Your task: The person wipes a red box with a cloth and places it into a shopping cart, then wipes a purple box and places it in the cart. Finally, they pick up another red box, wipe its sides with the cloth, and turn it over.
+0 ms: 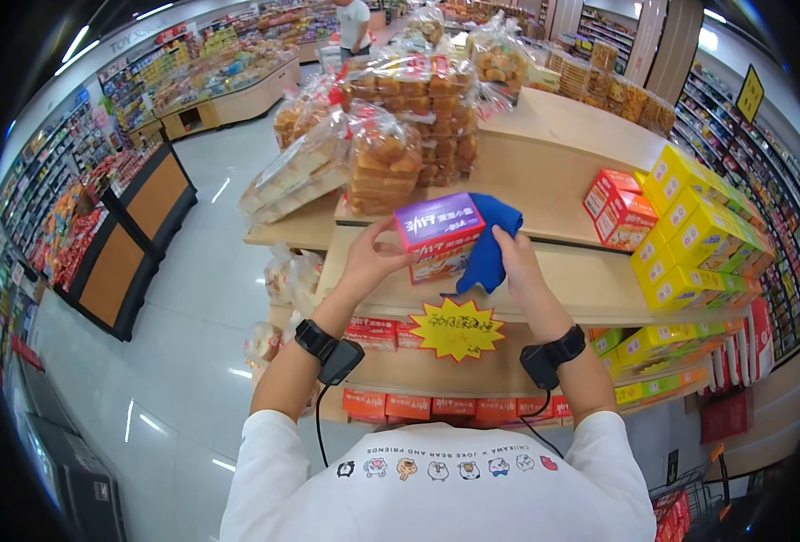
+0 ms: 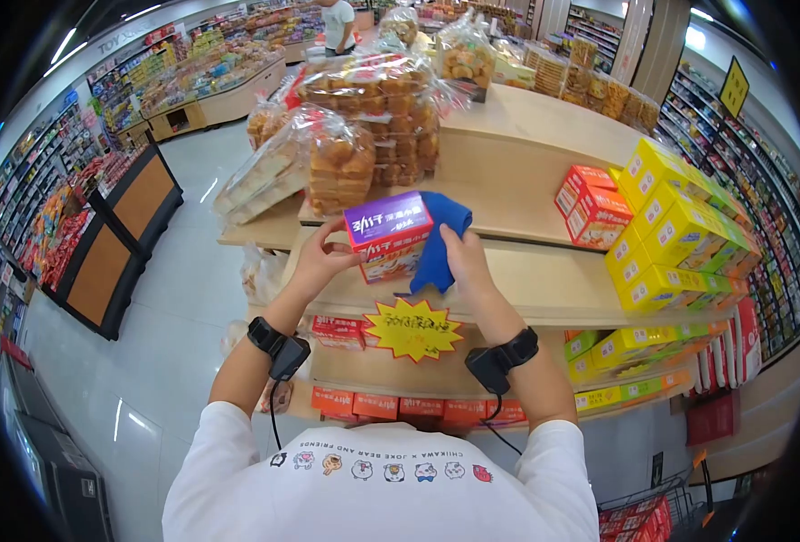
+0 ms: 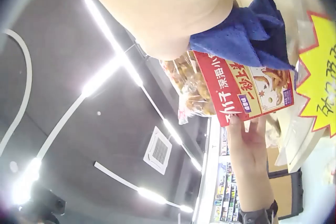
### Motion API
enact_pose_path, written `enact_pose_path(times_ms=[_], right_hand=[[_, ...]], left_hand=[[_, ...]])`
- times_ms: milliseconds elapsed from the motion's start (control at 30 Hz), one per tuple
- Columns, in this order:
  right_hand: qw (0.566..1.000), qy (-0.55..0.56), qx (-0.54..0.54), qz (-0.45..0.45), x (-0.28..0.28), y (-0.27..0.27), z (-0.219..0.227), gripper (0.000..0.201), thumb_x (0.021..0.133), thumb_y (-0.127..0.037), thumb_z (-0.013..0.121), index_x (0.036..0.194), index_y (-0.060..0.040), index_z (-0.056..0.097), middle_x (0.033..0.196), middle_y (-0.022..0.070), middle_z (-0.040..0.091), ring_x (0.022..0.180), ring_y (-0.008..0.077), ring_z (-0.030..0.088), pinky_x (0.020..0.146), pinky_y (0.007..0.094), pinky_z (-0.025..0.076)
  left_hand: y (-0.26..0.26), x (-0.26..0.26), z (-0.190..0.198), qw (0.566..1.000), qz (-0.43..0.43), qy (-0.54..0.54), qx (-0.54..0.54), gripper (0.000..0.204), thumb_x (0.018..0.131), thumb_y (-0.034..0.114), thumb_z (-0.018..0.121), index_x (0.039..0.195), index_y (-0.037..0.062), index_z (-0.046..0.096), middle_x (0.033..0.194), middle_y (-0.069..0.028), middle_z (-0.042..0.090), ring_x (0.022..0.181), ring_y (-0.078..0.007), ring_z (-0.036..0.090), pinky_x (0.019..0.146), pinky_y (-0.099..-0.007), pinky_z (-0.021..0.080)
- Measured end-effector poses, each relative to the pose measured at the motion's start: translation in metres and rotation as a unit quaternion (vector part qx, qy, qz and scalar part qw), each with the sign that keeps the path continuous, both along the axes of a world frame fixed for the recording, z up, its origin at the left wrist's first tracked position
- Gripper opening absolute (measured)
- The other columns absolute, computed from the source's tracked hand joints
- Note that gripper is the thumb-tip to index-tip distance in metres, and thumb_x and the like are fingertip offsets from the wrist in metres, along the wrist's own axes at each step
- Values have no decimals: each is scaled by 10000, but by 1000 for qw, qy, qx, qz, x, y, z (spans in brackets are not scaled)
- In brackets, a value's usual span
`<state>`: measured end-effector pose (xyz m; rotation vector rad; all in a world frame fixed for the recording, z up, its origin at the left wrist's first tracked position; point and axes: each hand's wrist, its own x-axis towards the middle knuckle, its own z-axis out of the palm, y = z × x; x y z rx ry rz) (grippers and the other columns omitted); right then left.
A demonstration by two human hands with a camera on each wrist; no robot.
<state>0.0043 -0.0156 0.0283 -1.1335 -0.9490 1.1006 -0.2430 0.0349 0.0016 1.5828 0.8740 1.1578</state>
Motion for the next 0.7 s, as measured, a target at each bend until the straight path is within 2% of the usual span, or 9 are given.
enact_pose_path(times_ms=[67,200,367,467,533,567,667,700], right_hand=[[999,-18,29,-31,21,-10,-1,275,928,-205,545,1143,-36,574,1013,59,646,890,137,617,775,276,497],[993,74,36,-82,66,-25,-10,262,927,-187,552,1136,-30,565,1017,56,642,923,151,616,782,277,501],[974,149,84,-147,123,-44,3,288,940,-165,520,1175,0,541,1063,86,625,934,161,611,801,284,489],[967,33,106,-231,153,-53,6,322,923,-189,548,1165,22,549,1088,111,627,945,168,614,812,291,492],[954,-160,79,-242,167,-58,9,344,895,-191,572,1157,32,555,1102,149,623,984,220,609,856,324,479],[934,-255,63,-244,173,-61,10,356,882,-192,584,1153,37,558,1108,167,621,1004,247,607,878,341,473],[829,-488,166,-217,174,-63,0,394,819,-159,611,1160,31,561,1136,209,603,1087,333,561,953,398,424],[816,-518,203,-157,168,-71,9,414,770,-134,620,1157,9,577,1183,213,584,1155,358,508,1017,429,365]], left_hand=[[-10,25,6,999,3,19,27,817,653,156,831,1342,12,417,1208,-104,526,838,-167,640,711,-273,526],[-20,75,1,999,-8,43,9,688,685,78,806,1270,11,451,1181,-91,501,831,-137,615,732,-253,522],[-27,132,-8,999,-21,27,0,709,650,122,823,1253,17,466,1168,-104,529,830,-161,647,710,-269,529],[-26,159,-19,999,-19,34,-13,727,631,150,828,1250,16,472,1164,-112,543,824,-174,664,700,-275,532],[-28,176,-15,998,-34,48,-15,724,639,136,828,1253,15,466,1161,-104,534,816,-161,650,699,-265,531],[-31,183,-14,997,-47,62,-11,719,649,118,829,1256,14,459,1158,-96,525,811,-149,635,700,-257,530],[-40,200,-13,994,-66,81,-11,708,655,108,832,1250,9,464,1149,-86,520,800,-136,620,695,-246,529],[-42,203,-12,994,-66,84,-12,704,654,109,833,1247,8,467,1146,-85,523,797,-135,619,692,-245,528]])
